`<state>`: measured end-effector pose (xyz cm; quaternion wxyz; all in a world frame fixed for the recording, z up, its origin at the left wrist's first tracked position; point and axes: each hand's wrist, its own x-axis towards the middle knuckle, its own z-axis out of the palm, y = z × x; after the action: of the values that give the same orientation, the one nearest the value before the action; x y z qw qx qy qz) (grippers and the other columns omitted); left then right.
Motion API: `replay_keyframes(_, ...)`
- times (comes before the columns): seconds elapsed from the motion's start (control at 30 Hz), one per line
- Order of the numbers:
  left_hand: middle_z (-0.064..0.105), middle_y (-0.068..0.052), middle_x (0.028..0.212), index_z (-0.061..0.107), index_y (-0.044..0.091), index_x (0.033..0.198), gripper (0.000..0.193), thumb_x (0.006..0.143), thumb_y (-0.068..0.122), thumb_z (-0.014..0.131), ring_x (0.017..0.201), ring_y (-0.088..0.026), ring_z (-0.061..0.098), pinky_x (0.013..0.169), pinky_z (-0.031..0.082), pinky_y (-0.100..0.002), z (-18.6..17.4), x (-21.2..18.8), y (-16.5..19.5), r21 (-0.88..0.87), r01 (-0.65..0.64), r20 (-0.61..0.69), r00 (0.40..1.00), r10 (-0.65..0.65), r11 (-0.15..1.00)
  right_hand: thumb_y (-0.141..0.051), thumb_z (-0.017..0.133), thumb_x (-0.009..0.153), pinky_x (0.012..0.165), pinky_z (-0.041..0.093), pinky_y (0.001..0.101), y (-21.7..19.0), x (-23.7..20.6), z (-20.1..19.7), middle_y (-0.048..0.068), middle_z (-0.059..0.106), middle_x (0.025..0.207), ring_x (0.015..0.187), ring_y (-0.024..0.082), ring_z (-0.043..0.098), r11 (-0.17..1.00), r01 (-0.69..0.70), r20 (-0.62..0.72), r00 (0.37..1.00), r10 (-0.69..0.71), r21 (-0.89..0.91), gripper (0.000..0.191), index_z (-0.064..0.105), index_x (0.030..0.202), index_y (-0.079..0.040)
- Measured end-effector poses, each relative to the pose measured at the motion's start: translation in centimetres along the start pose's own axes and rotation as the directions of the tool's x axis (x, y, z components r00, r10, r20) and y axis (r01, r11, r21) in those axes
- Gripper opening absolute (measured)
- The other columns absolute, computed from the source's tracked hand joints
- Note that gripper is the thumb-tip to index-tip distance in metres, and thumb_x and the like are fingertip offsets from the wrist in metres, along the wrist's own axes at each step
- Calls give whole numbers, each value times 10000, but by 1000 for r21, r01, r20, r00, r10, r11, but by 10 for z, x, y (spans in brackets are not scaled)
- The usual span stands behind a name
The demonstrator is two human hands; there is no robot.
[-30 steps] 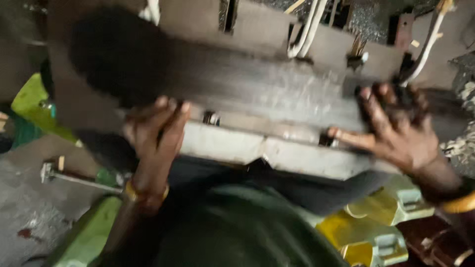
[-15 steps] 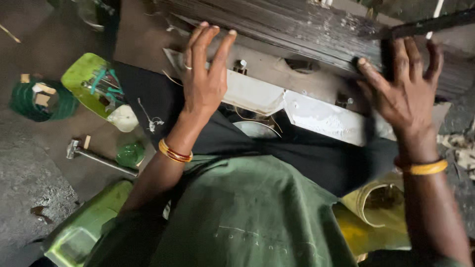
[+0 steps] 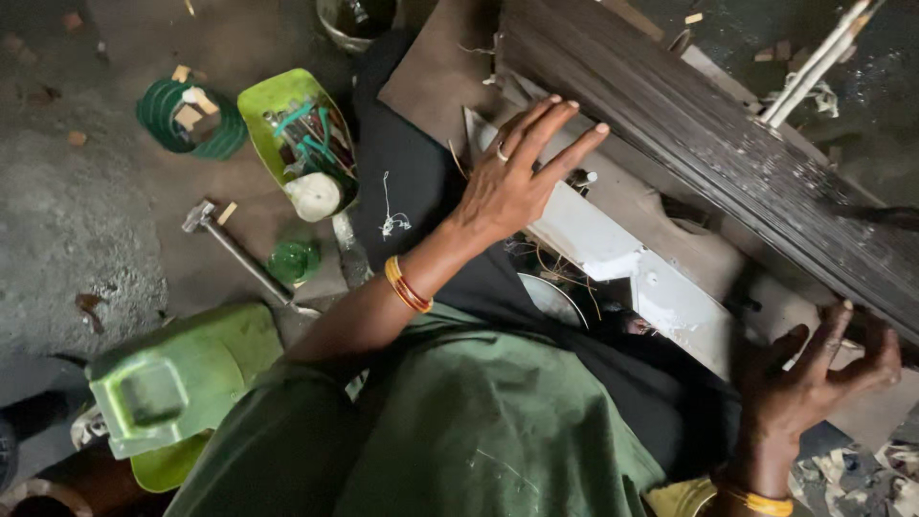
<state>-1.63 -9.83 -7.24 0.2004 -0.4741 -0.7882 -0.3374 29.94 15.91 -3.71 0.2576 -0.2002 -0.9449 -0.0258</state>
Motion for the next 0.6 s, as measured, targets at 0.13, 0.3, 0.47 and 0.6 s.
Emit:
replay_keyframes(0.13,410,-113,1524,476,248,1579,692,965,12,690,1477,-306,397,1264,401,-464,-2,-1,-6,-4,-45,62,997,45,999,-61,471,1144,1125,426,544,8,-9,13,286,350,1539,1420,430,427,998,23,-40,999,-26,-56,497,455,1638,-12)
replay_keyframes(0.3,400,-154,1487,518,262,1546,687,931,59,748,1482,-364,362,1262,383,-479,1,8,-7,-127,-30,66,997,39,991,-32,548,1210,1224,429,544,14,-21,23,263,356,1573,1455,429,443,998,-60,-89,994,62,31,442,488,1648,-33)
replay_keyframes(0.47,444,-142,1499,612,178,1495,642,893,-9,732,1467,-354,388,1293,348,-517,-4,7,2,-90,-39,74,996,45,995,2,721,1017,1218,417,507,9,-18,18,189,493,1543,1450,372,523,996,-88,-109,990,84,-25,614,539,1598,-71)
replay_keyframes(0.6,465,-140,1474,644,109,1426,498,944,8,717,1454,-353,403,1296,333,-568,-5,5,14,-16,-42,91,995,43,999,-171,897,967,1149,436,535,1,-9,10,245,492,1411,1307,411,515,1000,-13,-185,983,14,8,657,536,1480,24)
